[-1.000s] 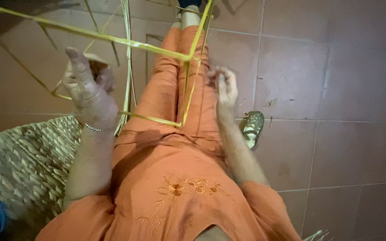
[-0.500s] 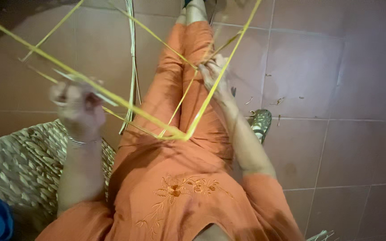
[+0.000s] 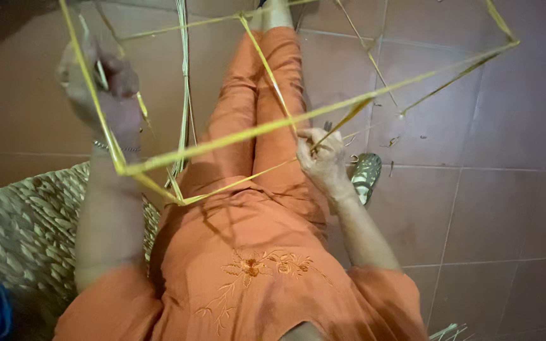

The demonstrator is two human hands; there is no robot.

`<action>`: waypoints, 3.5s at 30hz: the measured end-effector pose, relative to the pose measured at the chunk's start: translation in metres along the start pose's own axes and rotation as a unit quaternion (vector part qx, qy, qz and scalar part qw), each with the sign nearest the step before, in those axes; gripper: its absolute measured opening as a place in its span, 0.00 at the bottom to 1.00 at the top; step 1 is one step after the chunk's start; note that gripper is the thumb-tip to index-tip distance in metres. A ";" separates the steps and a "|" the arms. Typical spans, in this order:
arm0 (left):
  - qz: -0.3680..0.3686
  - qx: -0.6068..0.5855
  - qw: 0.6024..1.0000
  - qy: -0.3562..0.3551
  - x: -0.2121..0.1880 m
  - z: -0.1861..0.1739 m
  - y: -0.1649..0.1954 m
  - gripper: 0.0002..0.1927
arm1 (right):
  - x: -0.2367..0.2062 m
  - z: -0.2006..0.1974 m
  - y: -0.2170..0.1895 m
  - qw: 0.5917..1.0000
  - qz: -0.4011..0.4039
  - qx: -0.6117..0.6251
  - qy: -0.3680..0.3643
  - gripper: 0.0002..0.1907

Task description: The person sits on the floor with a bamboo strip frame across their lap and ties thin bamboo strips around the frame joints by hand, wrapping and tightening them at successive corners while rotating the frame to reach each side.

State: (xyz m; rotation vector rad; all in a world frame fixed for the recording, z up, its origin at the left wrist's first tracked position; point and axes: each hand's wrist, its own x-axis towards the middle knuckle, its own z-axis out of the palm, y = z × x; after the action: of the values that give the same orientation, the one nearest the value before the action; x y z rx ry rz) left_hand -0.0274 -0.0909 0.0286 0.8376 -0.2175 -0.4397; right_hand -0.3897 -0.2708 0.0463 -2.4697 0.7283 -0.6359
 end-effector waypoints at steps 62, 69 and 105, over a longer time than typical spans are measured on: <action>0.211 0.453 0.806 -0.316 -0.010 0.132 -0.175 0.06 | 0.216 -0.051 -0.015 0.984 -0.170 -0.048 0.004 0.18; 0.151 0.535 0.763 -0.329 -0.018 0.114 -0.184 0.07 | 0.210 -0.054 -0.011 0.986 -0.151 -0.064 0.010 0.20; 0.407 0.565 0.618 -0.364 -0.065 0.195 0.005 0.25 | 0.115 -0.057 -0.076 0.969 -0.199 0.058 0.131 0.09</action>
State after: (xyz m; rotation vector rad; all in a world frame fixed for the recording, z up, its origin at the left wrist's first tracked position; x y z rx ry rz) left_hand -0.1533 -0.1884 0.1587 1.6166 -1.7206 0.3650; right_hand -0.3066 -0.3005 0.1668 -2.4640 0.2687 -1.1345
